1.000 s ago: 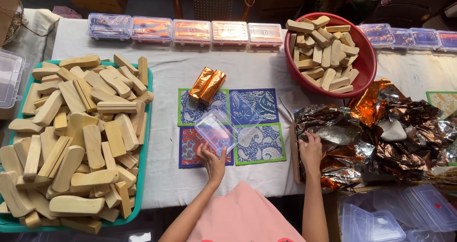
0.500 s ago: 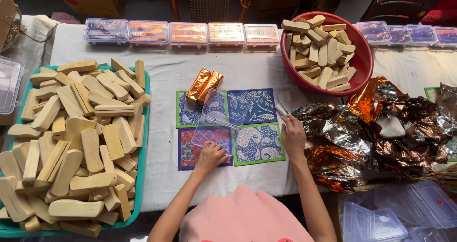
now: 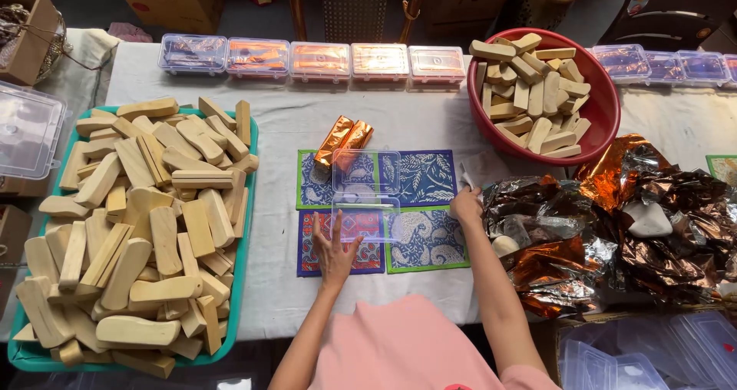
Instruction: The person wipes a wooden block with a white cloth, then wraps it in copper foil. The wrapped block is placed into a clear plastic container, which is then closed and set aside.
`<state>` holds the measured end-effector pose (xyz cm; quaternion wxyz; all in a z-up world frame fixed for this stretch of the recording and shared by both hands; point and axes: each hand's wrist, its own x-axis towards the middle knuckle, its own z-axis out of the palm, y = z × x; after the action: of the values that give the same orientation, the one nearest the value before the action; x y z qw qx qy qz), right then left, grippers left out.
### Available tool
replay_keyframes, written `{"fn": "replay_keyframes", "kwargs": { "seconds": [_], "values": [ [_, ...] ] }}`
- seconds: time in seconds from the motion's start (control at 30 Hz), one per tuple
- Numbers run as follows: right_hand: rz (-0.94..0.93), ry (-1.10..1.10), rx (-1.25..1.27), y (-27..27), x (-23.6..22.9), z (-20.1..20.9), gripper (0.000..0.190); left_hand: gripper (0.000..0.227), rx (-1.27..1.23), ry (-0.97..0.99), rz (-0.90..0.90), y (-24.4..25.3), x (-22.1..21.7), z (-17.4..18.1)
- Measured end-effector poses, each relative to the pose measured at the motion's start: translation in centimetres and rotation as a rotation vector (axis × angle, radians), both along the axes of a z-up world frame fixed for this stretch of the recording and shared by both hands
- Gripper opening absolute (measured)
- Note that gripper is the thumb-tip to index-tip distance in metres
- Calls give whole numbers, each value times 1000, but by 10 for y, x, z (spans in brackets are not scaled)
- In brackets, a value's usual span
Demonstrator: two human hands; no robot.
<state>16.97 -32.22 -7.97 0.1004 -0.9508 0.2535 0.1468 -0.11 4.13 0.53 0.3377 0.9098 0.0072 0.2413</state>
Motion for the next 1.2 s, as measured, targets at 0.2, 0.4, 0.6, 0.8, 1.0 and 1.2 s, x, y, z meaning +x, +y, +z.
{"fn": "replay_keyframes", "kwargs": {
  "seconds": [0.2, 0.4, 0.6, 0.8, 1.0, 1.2],
  "values": [
    [156, -230, 85, 32, -18, 55, 57, 76, -59, 174, -13, -1, 7, -46],
    [183, -571, 690, 87, -53, 164, 50, 99, -115, 134, 77, -20, 4, -45],
    [171, -317, 1017, 110, -80, 151, 32, 108, -56, 190, 123, -26, 5, -46],
    [733, -670, 277, 141, -96, 113, 34, 107, -39, 158, 97, -23, 6, -41],
    [765, -364, 271, 175, -89, 97, 64, 103, -27, 168, 70, -22, 6, -44],
    [544, -465, 328, 183, -78, 52, 43, 102, 8, 212, 70, -25, 9, -45]
  ]
}}
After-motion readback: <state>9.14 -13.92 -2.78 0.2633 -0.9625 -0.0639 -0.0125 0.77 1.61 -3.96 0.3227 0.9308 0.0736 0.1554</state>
